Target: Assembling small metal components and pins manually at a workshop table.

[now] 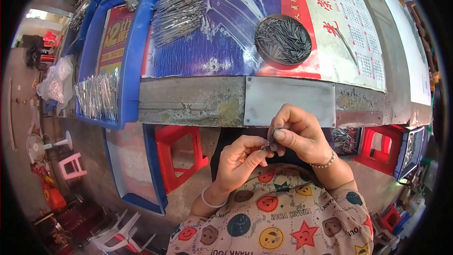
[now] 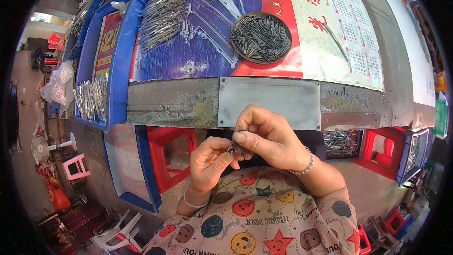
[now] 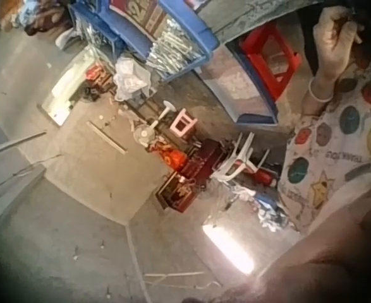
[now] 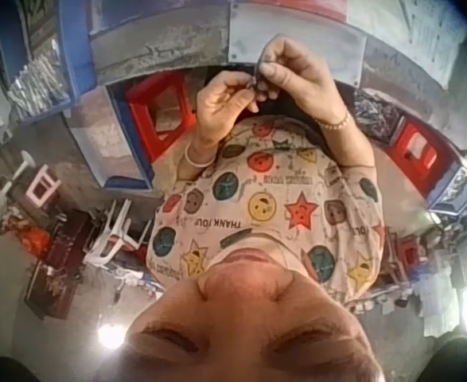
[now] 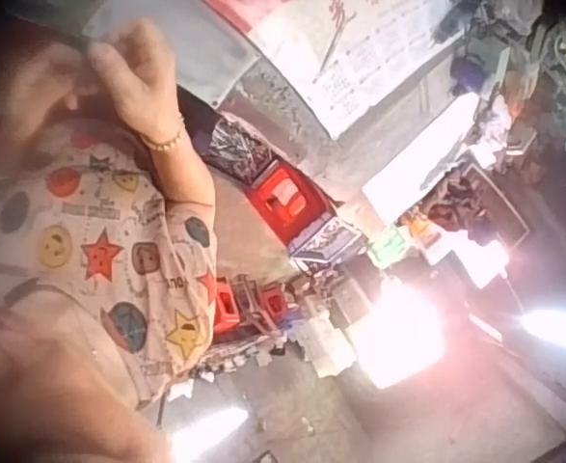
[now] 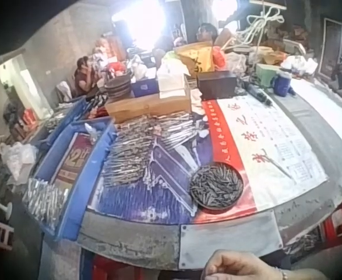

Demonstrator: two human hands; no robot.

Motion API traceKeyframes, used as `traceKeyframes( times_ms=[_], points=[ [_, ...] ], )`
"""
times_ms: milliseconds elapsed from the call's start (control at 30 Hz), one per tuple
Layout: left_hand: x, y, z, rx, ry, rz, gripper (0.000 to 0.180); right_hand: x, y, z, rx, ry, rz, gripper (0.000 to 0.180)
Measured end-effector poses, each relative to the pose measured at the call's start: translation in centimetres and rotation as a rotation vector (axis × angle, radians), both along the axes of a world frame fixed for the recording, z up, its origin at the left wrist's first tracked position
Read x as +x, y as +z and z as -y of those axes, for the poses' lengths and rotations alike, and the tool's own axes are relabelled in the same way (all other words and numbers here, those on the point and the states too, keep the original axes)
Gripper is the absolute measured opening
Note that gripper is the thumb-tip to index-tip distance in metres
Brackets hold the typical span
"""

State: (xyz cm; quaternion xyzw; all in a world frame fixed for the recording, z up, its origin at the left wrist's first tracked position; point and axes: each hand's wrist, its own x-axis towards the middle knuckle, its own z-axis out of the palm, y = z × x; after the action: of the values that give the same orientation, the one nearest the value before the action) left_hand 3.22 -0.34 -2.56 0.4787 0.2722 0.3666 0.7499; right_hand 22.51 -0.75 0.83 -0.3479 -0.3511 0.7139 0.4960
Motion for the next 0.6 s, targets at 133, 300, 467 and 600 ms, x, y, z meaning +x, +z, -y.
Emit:
traceKeyframes(
  times_ms=[133,300,467,600],
  points=[
    [-0.01,-0.19,0.19,-0.030,0.012,0.012,0.020,0.00,0.00,-0.12,-0.024,0.004,-0.018,0.013],
    [-0.14,-0.27,0.09,-0.026,0.006,-0.004,0.019,-0.06,-0.03,-0.25,-0.028,0.001,0.017,0.013],
    [-0.32,0.03,0.00,-0.065,-0.034,-0.043,0.018,0.07,0.64,-0.13,-0.001,-0.003,0.158,0.011],
    [-0.50,0.64,0.16,-0.087,-0.058,-0.135,0.016,0.32,0.71,0.27,0.123,0.007,0.481,0.010]
  ],
)
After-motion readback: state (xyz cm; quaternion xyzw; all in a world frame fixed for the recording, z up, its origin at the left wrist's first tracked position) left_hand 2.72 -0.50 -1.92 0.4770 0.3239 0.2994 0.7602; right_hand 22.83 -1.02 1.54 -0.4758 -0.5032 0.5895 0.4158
